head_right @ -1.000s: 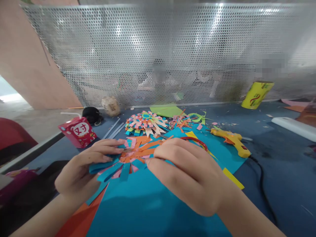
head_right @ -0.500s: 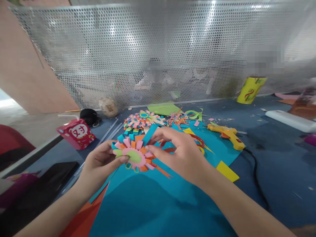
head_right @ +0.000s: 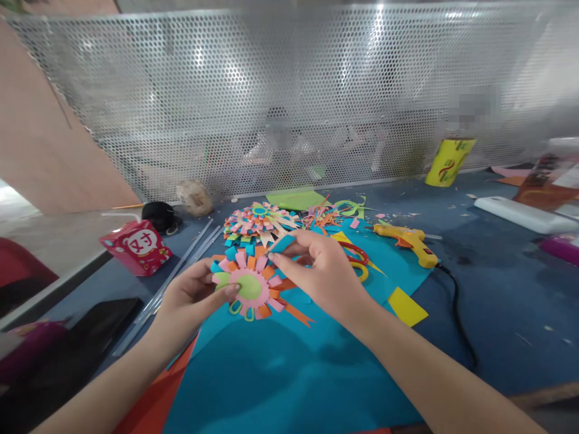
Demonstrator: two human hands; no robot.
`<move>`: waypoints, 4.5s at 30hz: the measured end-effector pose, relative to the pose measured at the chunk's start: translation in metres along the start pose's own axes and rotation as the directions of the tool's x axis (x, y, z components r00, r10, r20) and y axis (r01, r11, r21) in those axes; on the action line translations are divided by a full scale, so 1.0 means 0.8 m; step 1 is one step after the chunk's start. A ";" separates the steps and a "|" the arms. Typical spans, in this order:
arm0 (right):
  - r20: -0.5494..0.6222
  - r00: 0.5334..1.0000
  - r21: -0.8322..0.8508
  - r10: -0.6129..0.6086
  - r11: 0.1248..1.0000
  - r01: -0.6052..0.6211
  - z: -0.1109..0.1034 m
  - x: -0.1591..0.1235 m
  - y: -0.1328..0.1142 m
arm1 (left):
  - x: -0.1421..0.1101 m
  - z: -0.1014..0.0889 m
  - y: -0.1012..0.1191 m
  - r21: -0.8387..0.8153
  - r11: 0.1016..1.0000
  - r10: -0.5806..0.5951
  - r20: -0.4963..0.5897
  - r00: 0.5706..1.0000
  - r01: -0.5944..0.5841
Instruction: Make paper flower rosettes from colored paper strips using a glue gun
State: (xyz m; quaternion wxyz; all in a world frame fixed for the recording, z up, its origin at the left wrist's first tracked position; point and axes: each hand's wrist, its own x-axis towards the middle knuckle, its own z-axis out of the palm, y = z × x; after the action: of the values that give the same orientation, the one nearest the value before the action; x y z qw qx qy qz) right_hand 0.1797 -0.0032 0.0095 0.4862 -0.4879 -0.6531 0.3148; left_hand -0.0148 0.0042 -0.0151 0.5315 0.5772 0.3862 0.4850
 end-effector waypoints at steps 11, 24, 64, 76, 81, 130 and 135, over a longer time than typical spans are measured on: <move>0.033 0.999 0.037 -0.004 0.999 0.003 0.001 0.002 0.001 | 0.000 0.006 0.006 -0.027 0.993 -0.114 -0.081 0.990 0.112; 0.076 0.995 0.064 0.067 0.995 -0.072 0.005 0.006 0.008 | 0.001 0.001 0.003 0.075 0.996 -0.042 -0.118 0.992 0.051; 0.134 0.988 0.119 0.074 0.989 -0.090 -0.002 0.013 0.013 | 0.004 0.002 0.002 0.072 0.993 -0.093 -0.075 0.993 0.098; 0.178 0.980 0.180 0.091 0.976 -0.124 -0.002 0.012 0.012 | 0.002 0.003 0.001 0.088 0.991 -0.098 -0.010 0.995 0.099; 0.171 0.983 0.138 0.064 0.987 -0.088 -0.001 0.013 0.011 | 0.003 0.004 0.002 0.097 0.991 -0.092 -0.006 0.996 0.092; 0.167 0.577 -0.422 -0.800 0.471 0.775 0.001 -0.014 0.019 | -0.008 -0.036 -0.001 0.641 -0.004 0.798 0.465 0.384 -0.768; 0.178 0.567 -0.452 -0.804 0.445 0.773 0.002 -0.014 0.017 | -0.008 -0.037 -0.001 0.650 -0.002 0.798 0.459 0.391 -0.760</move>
State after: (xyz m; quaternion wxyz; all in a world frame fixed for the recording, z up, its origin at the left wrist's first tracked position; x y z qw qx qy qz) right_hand 0.1834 -0.0093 -0.0069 0.4582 -0.2424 -0.8443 -0.1364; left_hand -0.0451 0.0054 -0.0177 -0.1564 0.8460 0.1811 0.4765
